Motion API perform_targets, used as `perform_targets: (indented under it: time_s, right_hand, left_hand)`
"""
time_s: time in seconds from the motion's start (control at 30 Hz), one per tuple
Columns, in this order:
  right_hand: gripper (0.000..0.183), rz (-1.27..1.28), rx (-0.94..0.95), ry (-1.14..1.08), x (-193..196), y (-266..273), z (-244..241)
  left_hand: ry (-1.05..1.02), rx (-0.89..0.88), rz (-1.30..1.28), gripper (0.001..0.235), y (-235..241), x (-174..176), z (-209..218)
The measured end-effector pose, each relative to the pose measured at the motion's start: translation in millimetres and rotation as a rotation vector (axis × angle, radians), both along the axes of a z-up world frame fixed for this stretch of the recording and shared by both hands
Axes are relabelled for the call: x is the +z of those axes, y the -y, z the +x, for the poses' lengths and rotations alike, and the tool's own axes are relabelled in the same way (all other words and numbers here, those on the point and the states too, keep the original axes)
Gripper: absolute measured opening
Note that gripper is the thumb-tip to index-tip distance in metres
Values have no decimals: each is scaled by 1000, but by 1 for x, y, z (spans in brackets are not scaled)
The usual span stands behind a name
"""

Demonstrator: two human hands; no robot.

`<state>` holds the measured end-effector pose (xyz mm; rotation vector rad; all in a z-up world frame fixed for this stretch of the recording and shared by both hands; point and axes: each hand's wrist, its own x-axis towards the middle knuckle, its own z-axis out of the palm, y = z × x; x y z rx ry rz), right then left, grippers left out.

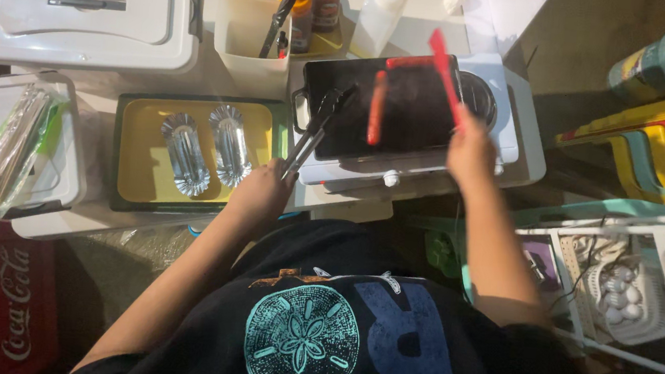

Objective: The person grills hot dogs on a tabletop griddle, using tongs and a spatula to turn them, and later uses a marker to label or mark a hot dog.

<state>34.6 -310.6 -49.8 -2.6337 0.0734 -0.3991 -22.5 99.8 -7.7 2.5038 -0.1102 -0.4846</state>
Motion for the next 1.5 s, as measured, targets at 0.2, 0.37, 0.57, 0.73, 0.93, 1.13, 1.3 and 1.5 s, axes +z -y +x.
perform_targets:
  time_s: [0.2,0.37,0.57,0.73,0.93,1.13,1.3,1.5]
  right_hand:
    - [47,-163,-49,-230,54,41,26]
    - [58,97,178,105,7,26,-38]
    - [63,232,-56,-149,-57,-13,-115]
    - [69,326,213,-61,-69,-55,-111]
    - [64,304,237,-52,-56,-79,-79]
    - [66,256,280,-200,-44,-109,-56]
    - [66,301,442,-149,-46,-125,-65]
    - [64,228,402,-144,-40,-109,-67]
  left_hand:
    - [155,-248,58,35,20,-4,7]
    - [15,-229,-22,40,90,0,24]
    - [14,-134,-4,38,90,-10,29]
    - [1,-3,-24,36,45,-17,11]
    - [133,76,-53,35,5,-22,2]
    - [100,141,-22,35,-4,-31,-2]
    - [102,132,-46,36,-4,-27,-9]
    - [92,129,-78,35,3,-22,-16]
